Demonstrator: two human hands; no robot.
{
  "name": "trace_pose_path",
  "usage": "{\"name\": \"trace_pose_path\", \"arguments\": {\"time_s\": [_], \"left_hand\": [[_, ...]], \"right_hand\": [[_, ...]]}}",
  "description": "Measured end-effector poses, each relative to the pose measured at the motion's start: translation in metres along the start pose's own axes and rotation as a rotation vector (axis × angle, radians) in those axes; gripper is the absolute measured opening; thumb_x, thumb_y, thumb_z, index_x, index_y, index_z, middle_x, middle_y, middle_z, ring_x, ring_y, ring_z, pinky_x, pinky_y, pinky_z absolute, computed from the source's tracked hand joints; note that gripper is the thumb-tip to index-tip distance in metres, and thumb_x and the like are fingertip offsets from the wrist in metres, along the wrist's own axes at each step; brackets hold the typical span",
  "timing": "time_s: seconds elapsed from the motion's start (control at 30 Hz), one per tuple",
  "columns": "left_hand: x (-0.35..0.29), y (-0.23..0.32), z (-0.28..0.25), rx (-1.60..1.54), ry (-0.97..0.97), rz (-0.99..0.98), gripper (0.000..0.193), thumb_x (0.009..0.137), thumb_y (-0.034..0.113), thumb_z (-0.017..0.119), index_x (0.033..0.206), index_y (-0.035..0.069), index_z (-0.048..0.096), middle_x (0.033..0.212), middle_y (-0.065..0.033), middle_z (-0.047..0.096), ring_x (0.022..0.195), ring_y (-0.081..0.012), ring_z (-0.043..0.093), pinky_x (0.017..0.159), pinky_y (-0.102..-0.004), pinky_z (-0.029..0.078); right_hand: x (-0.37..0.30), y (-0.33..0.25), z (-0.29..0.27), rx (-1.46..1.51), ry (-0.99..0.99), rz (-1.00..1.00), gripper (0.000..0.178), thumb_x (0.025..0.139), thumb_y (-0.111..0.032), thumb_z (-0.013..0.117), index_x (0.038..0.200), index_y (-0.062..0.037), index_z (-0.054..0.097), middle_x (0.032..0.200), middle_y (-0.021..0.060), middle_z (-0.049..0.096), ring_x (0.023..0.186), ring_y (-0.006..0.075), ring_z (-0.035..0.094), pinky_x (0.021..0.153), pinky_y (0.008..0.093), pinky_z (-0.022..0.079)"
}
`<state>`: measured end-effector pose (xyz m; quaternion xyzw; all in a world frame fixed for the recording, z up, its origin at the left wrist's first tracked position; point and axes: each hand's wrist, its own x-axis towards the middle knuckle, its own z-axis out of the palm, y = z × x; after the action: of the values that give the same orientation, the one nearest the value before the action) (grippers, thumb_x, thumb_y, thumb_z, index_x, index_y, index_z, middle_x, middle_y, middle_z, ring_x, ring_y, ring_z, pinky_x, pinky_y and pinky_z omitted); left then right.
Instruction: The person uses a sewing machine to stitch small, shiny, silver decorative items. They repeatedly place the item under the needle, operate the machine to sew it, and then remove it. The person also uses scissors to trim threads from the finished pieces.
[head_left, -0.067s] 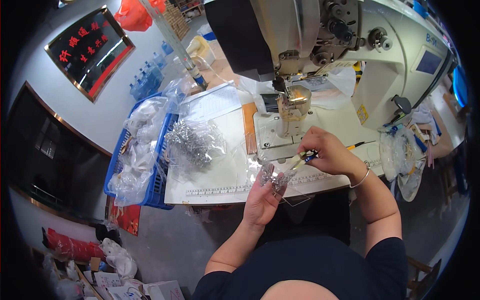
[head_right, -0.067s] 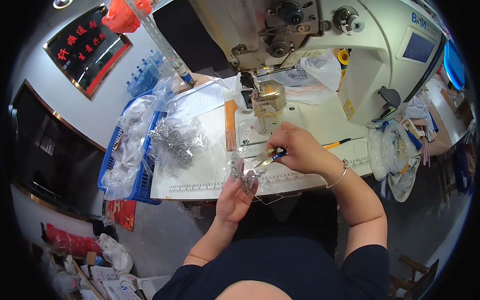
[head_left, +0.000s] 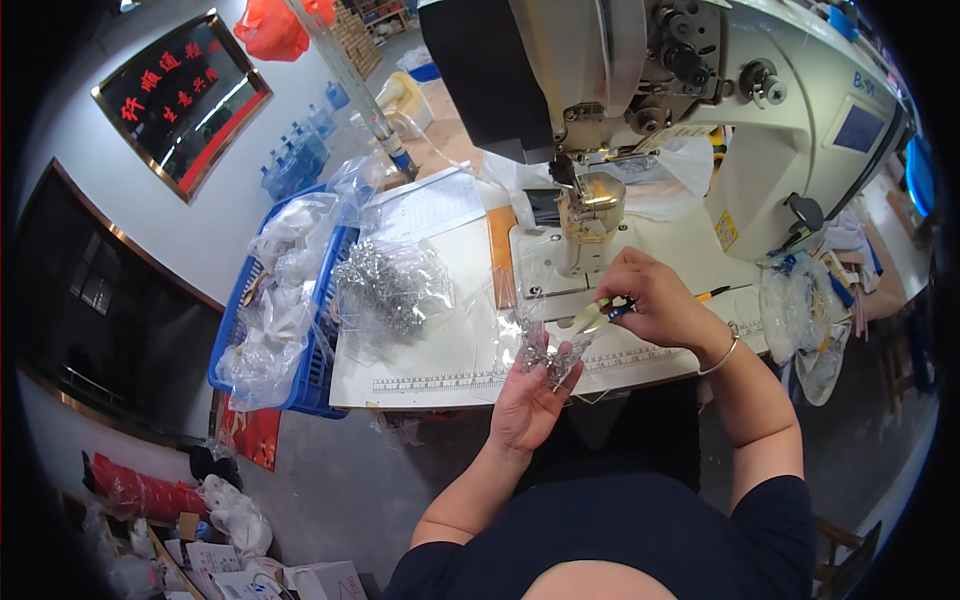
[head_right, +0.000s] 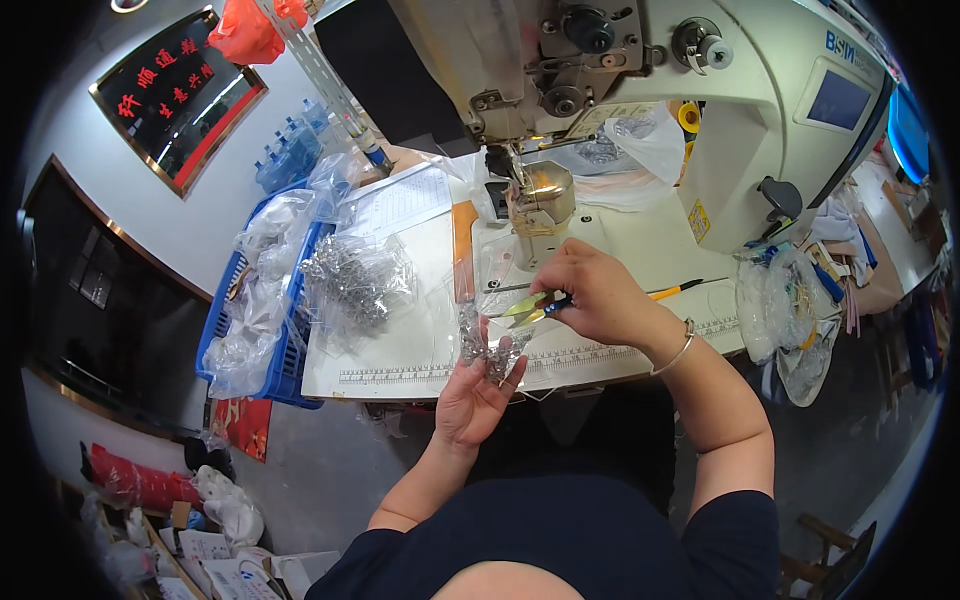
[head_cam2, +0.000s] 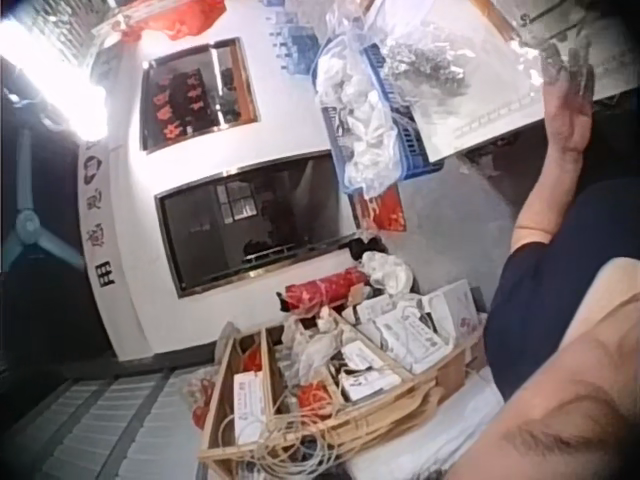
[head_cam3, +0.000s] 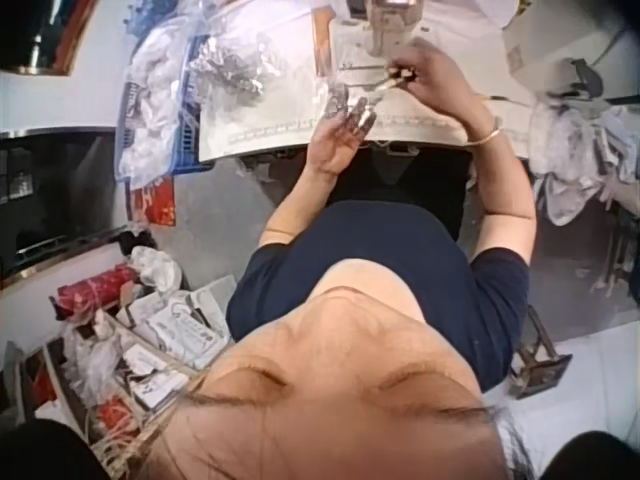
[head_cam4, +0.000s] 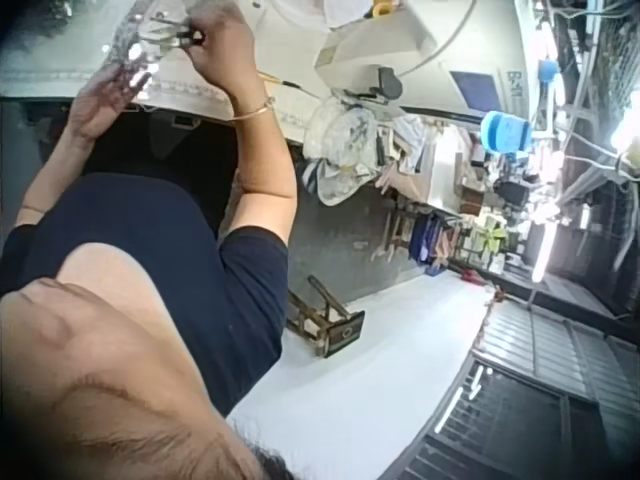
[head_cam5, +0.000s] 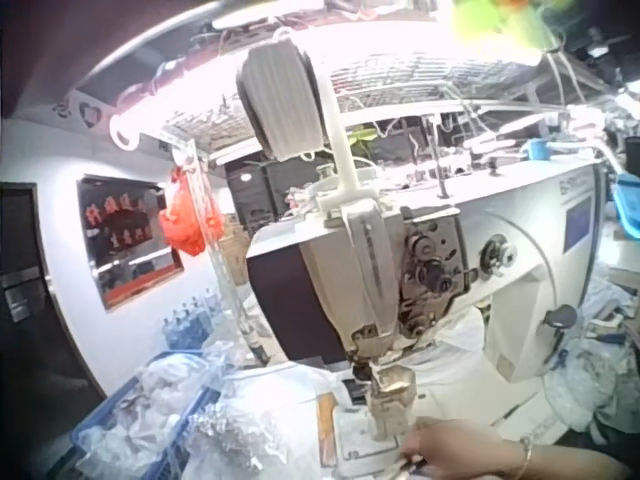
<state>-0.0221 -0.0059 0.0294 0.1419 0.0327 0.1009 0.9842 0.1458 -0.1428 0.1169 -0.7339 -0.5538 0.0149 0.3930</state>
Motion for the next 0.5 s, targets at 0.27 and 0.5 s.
{"name": "trace_pose_path", "arguments": {"time_s": [0.27,0.5], "left_hand": [[0.006,-0.01,-0.001,-0.032,-0.1,0.143,0.038,0.092,0.004,0.041,0.121,0.027,0.049,0.128,0.0031,0.05,0.122,-0.0182,0.043,0.108,-0.0461,0.029],[0.006,-0.014,-0.001,-0.116,-0.101,0.168,0.039,0.09,0.0,0.043,0.118,0.026,0.052,0.127,-0.0007,0.051,0.122,-0.0201,0.043,0.107,-0.0431,0.032]], "right_hand": [[0.016,-0.005,-0.004,-0.038,0.069,-0.055,0.026,0.059,0.004,0.067,0.084,-0.0044,0.062,0.079,0.0058,0.059,0.083,0.0236,0.054,0.07,0.0329,0.046],[0.018,-0.004,0.0,-0.058,0.059,-0.042,0.027,0.059,0.003,0.068,0.085,-0.0051,0.062,0.08,0.005,0.059,0.084,0.0246,0.053,0.071,0.0332,0.046]]}}
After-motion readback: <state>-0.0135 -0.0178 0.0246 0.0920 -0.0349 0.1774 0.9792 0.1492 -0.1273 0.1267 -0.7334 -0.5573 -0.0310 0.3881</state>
